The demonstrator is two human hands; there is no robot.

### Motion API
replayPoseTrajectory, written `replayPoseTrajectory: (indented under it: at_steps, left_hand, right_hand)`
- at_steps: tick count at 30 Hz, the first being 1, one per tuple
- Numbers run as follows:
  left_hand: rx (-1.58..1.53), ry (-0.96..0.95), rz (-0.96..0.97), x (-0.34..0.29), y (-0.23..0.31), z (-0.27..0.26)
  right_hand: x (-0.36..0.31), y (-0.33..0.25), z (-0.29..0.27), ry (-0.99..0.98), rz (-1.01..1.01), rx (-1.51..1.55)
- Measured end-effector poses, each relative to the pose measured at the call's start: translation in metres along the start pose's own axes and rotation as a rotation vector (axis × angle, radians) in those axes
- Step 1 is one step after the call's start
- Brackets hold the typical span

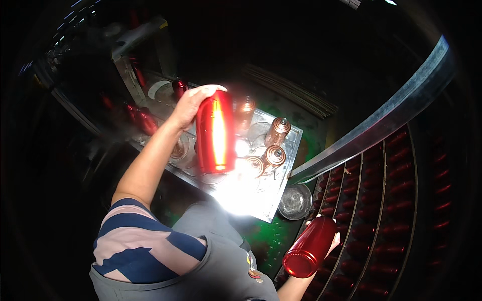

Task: The person repeatedly picks up red metallic cylinders from a rack and places them into a metal tray with circular indentations. The person handles the cylinders one or two at a time, filling the tray and then moving to a new tray.

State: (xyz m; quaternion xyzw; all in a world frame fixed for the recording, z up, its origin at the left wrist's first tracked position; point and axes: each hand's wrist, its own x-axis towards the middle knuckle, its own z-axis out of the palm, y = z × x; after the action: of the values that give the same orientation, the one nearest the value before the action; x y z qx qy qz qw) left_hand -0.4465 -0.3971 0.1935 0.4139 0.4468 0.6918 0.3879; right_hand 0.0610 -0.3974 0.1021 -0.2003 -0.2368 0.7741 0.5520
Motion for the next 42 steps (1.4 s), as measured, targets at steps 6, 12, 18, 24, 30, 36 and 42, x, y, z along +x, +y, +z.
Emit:
replayPoseTrajectory:
  at_steps: [6,12,18,24,30,36,42]
  left_hand:
    - [0.277,0.356,0.206,0.003,0.088,-0.205]
    - [0.46,0.573,0.159,-0.013,0.133,-0.329]
    - [0.436,0.597,0.18,-0.007,0.12,-0.395]
    - [0.731,0.722,0.201,-0.022,0.127,-0.41]
    - [0.924,0.786,0.316,0.009,0.107,-0.38]
    - [0.311,0.38,0.298,0.008,0.051,-0.324]
    - [0.292,-0.3,0.478,0.032,0.002,-0.196]
  right_hand:
    - [0.126,0.085,0.186,-0.113,-0.431,-0.664]
    - [0.257,0.222,0.258,-0.291,-0.876,-1.505]
    - [0.382,0.326,0.192,-0.356,-0.869,-1.738]
    - [0.407,0.388,0.174,-0.364,-0.741,-1.796]
    - [0.443,0.434,0.194,-0.39,-0.656,-1.799]
    - [0.39,0.428,0.235,-0.473,-0.302,-1.75]
    - [0.293,0.297,0.24,-0.414,-0.143,-1.471]
